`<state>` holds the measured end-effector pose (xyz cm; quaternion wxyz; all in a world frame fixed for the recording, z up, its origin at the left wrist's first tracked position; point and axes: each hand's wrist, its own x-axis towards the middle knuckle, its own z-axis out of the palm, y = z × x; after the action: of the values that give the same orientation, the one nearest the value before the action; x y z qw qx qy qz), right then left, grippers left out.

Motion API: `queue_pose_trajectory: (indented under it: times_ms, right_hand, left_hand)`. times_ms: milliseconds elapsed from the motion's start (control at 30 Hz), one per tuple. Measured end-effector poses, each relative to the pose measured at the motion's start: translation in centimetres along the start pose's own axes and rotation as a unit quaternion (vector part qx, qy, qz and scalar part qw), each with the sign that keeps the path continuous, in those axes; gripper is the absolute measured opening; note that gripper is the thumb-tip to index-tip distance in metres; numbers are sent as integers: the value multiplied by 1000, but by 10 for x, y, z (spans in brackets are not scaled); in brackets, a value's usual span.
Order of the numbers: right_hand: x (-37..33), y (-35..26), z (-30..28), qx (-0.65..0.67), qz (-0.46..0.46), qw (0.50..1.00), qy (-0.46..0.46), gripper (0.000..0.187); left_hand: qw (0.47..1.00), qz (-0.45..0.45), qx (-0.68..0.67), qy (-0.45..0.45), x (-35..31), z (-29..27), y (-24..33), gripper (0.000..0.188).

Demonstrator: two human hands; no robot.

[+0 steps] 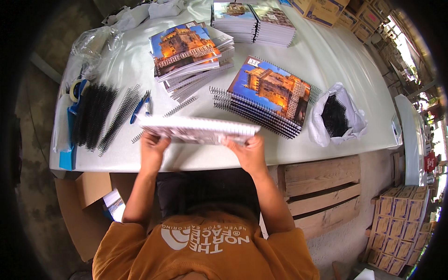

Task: The person binds booklets by manually threading a plastic spiral coil through pre-punched holes in the pages, crimping the ends of the coil, and stacking the finished booklets on a table.

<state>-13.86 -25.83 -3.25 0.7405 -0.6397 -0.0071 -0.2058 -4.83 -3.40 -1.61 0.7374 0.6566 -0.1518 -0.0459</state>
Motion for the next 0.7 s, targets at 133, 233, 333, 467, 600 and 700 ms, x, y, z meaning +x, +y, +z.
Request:
queue_pose_trajectory:
  times_ms: [133, 233, 333, 467, 600, 700]
  right_hand:
    - [-3, -16, -1, -94, -85, 991, -46, 23]
    - [-6, -19, -9, -42, -39, 997, -45, 24]
    - [-2, -19, -10, -68, -35, 996, -50, 24]
    - [5, -19, -11, -86, -30, 994, -63, 24]
    - [7, -32, 10, 19, -43, 999, 10, 26]
    - [7, -21, -3, -44, -64, 996, -44, 25]
  left_hand:
    - [994, -62, 50, -74, -15, -2, -22, 19]
    - [880, 123, 452, -78, 7, -19, -22, 18]
    - [777, 178, 598, 91, 53, -43, -13, 21]
    - [724, -76, 679, 94, 87, -64, -11, 31]
    - [826, -39, 517, 223, 107, -68, 26, 38]
    - [815, 199, 464, 283, 116, -39, 67, 39]
